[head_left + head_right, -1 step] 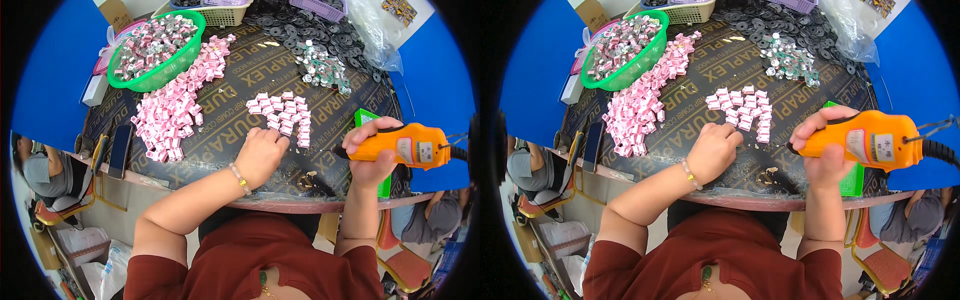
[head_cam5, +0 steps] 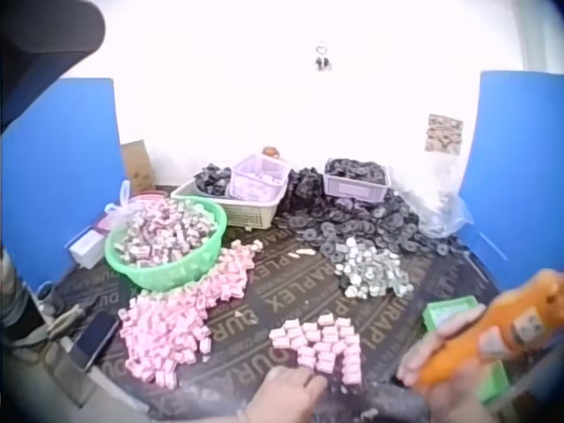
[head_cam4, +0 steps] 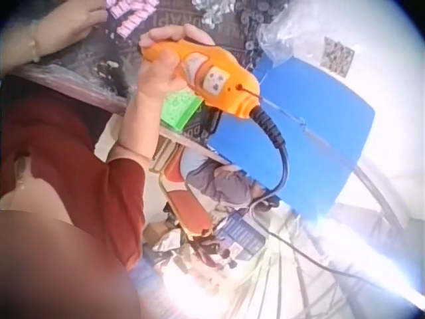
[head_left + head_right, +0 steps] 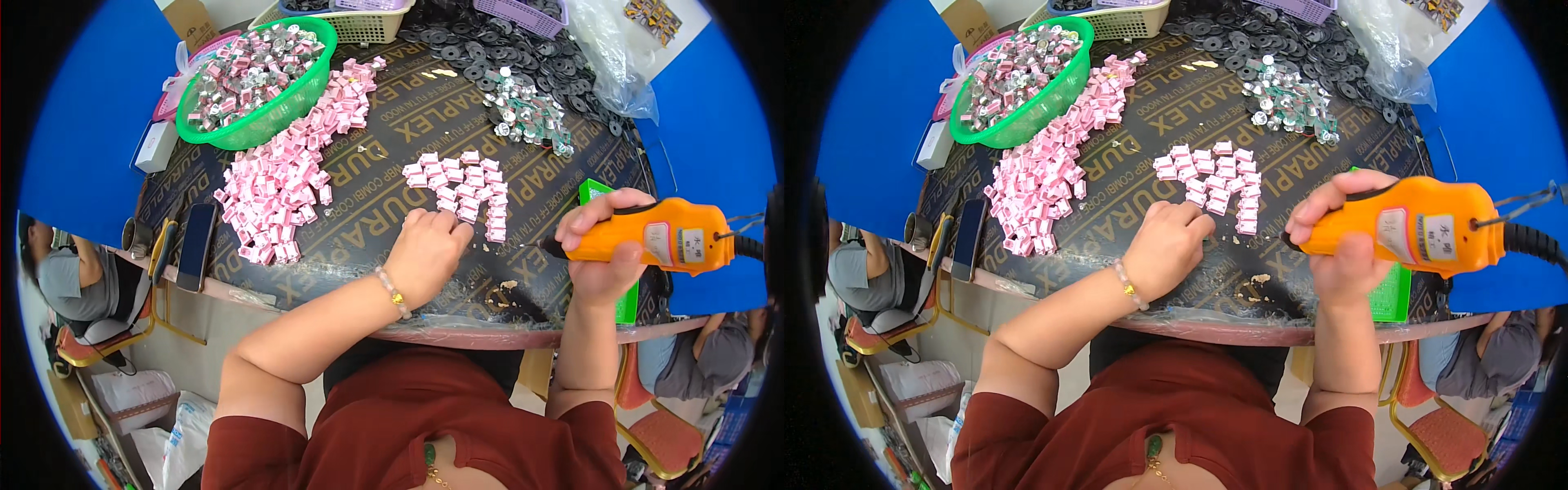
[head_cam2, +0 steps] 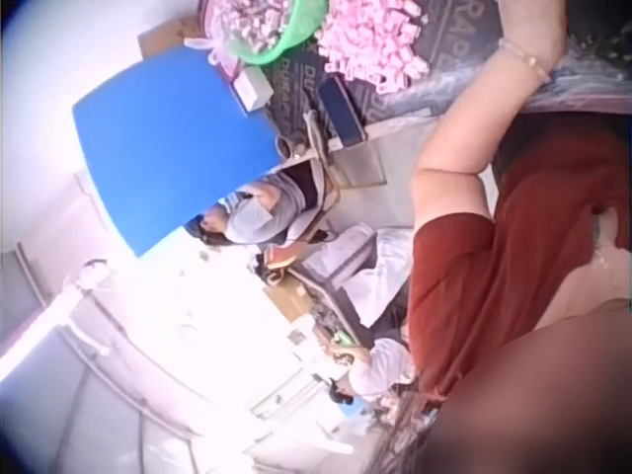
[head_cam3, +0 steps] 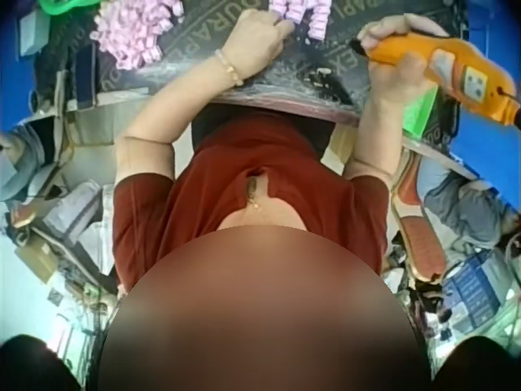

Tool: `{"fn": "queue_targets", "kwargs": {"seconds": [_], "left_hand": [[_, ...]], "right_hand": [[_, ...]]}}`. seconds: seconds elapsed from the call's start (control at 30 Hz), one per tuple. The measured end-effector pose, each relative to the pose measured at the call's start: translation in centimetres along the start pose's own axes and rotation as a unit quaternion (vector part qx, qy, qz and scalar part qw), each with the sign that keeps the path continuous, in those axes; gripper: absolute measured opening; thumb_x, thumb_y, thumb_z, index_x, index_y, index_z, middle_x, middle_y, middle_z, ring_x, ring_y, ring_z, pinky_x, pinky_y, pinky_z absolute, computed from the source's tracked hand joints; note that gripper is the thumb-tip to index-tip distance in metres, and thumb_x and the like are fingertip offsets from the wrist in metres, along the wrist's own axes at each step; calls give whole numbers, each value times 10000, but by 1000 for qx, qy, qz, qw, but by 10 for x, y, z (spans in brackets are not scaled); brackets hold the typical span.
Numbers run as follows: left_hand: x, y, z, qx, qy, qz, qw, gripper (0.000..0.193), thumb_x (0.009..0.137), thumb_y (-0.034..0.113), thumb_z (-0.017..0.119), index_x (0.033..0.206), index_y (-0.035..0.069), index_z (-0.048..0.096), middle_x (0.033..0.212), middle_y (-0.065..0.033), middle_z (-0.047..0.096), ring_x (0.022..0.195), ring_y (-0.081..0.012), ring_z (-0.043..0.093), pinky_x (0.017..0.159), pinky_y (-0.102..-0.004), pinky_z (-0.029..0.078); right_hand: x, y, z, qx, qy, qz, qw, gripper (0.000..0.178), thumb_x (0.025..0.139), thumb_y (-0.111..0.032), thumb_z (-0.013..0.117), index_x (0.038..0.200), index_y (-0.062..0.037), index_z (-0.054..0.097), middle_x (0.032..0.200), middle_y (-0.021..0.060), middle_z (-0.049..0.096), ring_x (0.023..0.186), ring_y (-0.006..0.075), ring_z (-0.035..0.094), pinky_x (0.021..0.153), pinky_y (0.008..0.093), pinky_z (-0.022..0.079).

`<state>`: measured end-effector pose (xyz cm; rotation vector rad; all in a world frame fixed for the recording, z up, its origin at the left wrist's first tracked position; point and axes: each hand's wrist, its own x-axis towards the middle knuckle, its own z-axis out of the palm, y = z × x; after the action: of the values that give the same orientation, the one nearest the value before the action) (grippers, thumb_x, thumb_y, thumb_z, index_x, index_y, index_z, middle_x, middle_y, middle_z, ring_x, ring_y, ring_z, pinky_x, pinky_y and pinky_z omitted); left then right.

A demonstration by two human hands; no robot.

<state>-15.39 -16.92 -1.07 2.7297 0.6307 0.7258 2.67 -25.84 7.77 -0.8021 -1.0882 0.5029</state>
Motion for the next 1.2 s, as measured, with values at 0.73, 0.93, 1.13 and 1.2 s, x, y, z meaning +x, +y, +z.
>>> {"fn": "queue_targets", "kwargs": {"seconds": [0.73, 0.93, 1.13, 1.2], "left_hand": [[-9, 4, 7, -121, 14, -74, 990, 187, 711, 121, 713, 861, 116, 604, 815, -20, 593, 830, -203, 574, 825, -363, 327], [-8, 5, 6, -71, 48, -83, 993, 205, 676, 116, 733, 846, 121, 619, 789, -23, 599, 825, -214, 570, 810, -369, 343], [-8, 3, 3, -97, 23, -106, 989, 209, 654, 102, 736, 831, 125, 628, 786, -19, 597, 844, -218, 559, 804, -368, 340], [-7, 3, 1, -94, 23, -106, 990, 201, 653, 100, 736, 823, 125, 631, 786, -17, 595, 851, -216, 554, 797, -365, 337]], "right_hand": [[-13, 33, 10, 77, -7, 42, 996, 581, 800, -435, 706, 1108, -14, 451, 730, 143, 581, 567, 172, 556, 535, 270, 491], [-14, 38, 11, 67, -26, 36, 997, 572, 814, -429, 697, 1110, -6, 451, 728, 148, 587, 567, 169, 557, 530, 260, 486], [-16, 41, 14, 81, -25, 37, 996, 568, 815, -410, 703, 1119, -6, 444, 738, 150, 592, 581, 177, 568, 541, 264, 491], [-18, 42, 17, 91, -23, 39, 995, 570, 813, -408, 706, 1120, -5, 443, 750, 151, 594, 590, 179, 570, 547, 266, 493]]}}
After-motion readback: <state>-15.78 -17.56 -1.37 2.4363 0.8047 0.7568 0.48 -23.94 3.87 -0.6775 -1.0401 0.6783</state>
